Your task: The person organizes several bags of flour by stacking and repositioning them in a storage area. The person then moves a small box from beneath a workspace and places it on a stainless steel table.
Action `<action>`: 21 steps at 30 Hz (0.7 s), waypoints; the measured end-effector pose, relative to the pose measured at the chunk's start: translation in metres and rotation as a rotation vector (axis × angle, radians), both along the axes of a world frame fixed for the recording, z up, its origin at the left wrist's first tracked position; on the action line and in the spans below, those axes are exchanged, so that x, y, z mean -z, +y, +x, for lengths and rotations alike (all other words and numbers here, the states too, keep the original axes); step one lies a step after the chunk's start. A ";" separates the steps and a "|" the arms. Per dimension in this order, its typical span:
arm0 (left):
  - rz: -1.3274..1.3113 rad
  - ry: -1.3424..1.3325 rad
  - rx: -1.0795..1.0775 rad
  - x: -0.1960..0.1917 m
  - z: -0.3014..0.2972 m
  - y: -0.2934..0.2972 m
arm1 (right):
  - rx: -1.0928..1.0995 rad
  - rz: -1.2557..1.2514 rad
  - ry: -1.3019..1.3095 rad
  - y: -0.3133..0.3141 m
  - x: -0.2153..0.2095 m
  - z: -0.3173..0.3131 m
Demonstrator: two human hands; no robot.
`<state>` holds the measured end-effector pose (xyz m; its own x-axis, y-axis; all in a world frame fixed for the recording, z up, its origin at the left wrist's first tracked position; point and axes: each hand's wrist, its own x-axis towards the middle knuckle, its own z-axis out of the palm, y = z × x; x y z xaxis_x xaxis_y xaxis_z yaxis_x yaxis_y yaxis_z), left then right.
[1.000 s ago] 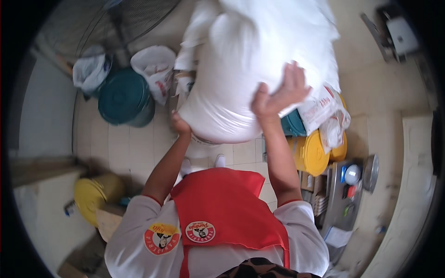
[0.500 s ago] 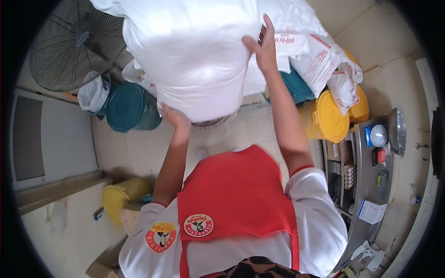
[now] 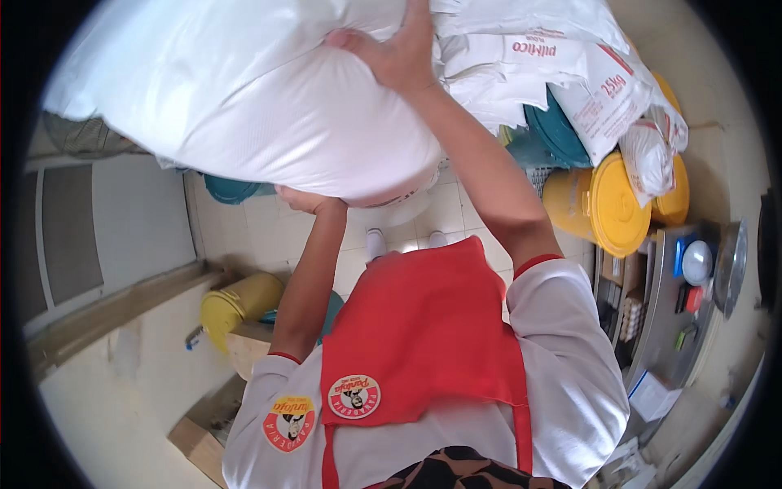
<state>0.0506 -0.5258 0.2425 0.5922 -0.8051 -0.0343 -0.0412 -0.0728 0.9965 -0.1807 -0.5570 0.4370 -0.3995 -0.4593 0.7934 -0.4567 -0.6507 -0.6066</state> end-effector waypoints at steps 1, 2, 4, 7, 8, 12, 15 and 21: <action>0.026 -0.039 -0.047 0.002 0.005 0.004 | 0.021 0.024 -0.010 0.009 -0.003 0.002; -0.010 0.057 -0.068 0.003 0.007 0.004 | 0.015 0.028 -0.007 0.009 -0.002 0.001; 0.019 0.137 -0.061 -0.004 0.005 0.012 | 0.025 0.039 0.008 0.005 0.010 -0.005; -0.091 0.391 0.049 0.010 0.038 0.008 | -0.023 0.172 -0.050 0.015 0.009 0.005; -0.135 0.625 0.124 0.006 0.056 -0.006 | -0.030 0.234 -0.033 0.013 0.009 0.000; -0.436 -0.088 0.130 -0.133 0.059 -0.021 | 0.073 -0.004 0.093 0.034 -0.005 -0.026; -0.768 -0.674 0.280 -0.271 0.047 -0.040 | 0.156 -0.121 0.347 0.020 -0.067 -0.026; -0.515 -1.091 0.485 -0.389 0.025 -0.145 | 0.421 0.016 0.838 -0.048 -0.155 -0.021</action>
